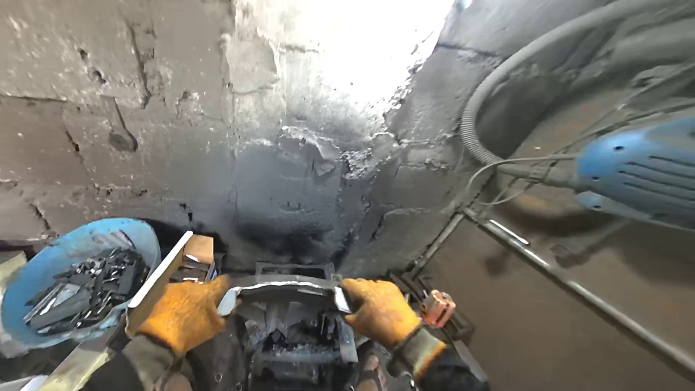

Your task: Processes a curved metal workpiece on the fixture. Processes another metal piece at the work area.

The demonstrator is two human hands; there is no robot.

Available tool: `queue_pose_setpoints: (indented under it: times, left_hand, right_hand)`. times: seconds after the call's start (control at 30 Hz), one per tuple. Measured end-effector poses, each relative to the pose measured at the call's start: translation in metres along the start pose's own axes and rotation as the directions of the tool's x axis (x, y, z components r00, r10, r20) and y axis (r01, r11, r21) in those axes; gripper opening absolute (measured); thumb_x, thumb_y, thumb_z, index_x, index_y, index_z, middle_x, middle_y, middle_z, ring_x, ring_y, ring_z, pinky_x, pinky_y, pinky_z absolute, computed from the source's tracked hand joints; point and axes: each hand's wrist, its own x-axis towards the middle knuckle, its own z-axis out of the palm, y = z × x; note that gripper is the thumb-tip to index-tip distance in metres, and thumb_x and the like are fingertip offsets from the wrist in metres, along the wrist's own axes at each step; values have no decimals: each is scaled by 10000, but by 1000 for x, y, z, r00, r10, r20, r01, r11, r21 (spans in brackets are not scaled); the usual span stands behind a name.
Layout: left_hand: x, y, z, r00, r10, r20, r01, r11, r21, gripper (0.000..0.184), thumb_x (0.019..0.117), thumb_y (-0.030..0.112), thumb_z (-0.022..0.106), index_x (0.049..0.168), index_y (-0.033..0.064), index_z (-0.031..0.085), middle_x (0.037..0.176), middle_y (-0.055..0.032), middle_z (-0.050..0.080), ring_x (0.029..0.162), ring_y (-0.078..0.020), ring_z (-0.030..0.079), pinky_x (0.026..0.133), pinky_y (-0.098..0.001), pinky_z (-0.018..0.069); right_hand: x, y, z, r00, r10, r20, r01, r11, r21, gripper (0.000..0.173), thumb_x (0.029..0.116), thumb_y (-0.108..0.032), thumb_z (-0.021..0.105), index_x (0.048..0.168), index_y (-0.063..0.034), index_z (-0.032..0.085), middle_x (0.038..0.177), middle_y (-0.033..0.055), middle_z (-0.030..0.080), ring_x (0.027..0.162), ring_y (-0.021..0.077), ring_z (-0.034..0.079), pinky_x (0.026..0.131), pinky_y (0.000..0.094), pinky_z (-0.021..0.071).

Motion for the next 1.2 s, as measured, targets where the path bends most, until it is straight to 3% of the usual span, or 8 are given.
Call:
queue_pose_setpoints:
  times: [0.2, 0.37, 0.47, 0.53, 0.77, 0.87, 1.07, 1.2]
  left_hand:
    - [-4, 2, -23, 974, -109, 197, 95, 992, 78, 508, 929, 566, 620, 1229, 160, 672, 1060, -186, 735, 1011, -430, 704, 860, -673, 522]
    - [-15, 5, -20, 990, -85, -115, 96, 991, 89, 723, 822, 776, 592, 1258, 205, 674, 996, -157, 756, 891, -425, 734, 729, -691, 554]
    - [-5, 5, 8, 991, -120, 51, 121, 993, -7, 1165, 695, 851, 682, 1615, 224, 340, 1513, -209, 516, 1320, -506, 527, 989, -739, 462]
    - [-2, 5, 28, 975, -182, 128, 188, 982, -31, 1222, 728, 845, 659, 1670, 246, 161, 1646, -198, 341, 1379, -519, 470, 977, -729, 481]
    - [6, -1, 40, 989, -146, 10, 146, 977, -155, 1017, 806, 818, 604, 1630, 300, 310, 1662, -64, 367, 1475, -410, 406, 1039, -707, 459]
    - [11, 18, 40, 983, -172, 63, 179, 975, -135, 889, 905, 619, 658, 1639, 276, 293, 1637, -107, 399, 1434, -499, 417, 935, -764, 475]
    - [17, 16, 46, 984, -160, 76, 160, 987, 10, 931, 889, 582, 717, 1646, 281, 267, 1600, -126, 449, 1369, -495, 491, 869, -730, 508]
    - [15, 8, 23, 997, -31, 67, 29, 999, 34, 889, 933, 616, 613, 1620, 128, 327, 1491, -209, 548, 1277, -459, 590, 938, -703, 492]
  right_hand:
    - [10, -9, 6, 999, -19, 50, 17, 999, 36, 450, 853, -507, 680, 1151, -171, 713, 1062, 94, 749, 1011, 315, 709, 873, 590, 533]
    - [4, -4, 19, 952, -27, -306, 34, 999, 16, 621, 784, -688, 679, 1257, -286, 698, 1071, 39, 759, 955, 268, 730, 803, 549, 588]
    - [10, -1, 42, 964, -112, -242, 115, 993, -3, 885, 810, -727, 651, 1539, -258, 471, 1495, 70, 566, 1329, 298, 573, 1056, 563, 493]
    - [10, 3, 65, 960, -161, -228, 169, 985, 18, 899, 861, -695, 617, 1590, -219, 391, 1592, 65, 463, 1456, 269, 451, 1155, 527, 426]
    - [16, 10, 59, 970, -166, -175, 166, 986, -16, 846, 870, -638, 641, 1594, -287, 380, 1590, 0, 467, 1450, 227, 455, 1172, 519, 399]
    - [18, 14, 71, 958, -168, -230, 168, 986, -22, 838, 857, -524, 712, 1588, -270, 393, 1544, 11, 523, 1408, 229, 508, 1146, 513, 440]
    - [22, 8, 84, 962, -107, -253, 115, 993, 19, 798, 851, -480, 737, 1557, -238, 454, 1514, 18, 554, 1396, 221, 524, 1141, 482, 456]
    - [24, 7, 34, 975, -155, -160, 147, 987, -57, 751, 862, -523, 729, 1512, -217, 510, 1388, 72, 653, 1177, 300, 681, 943, 569, 569]
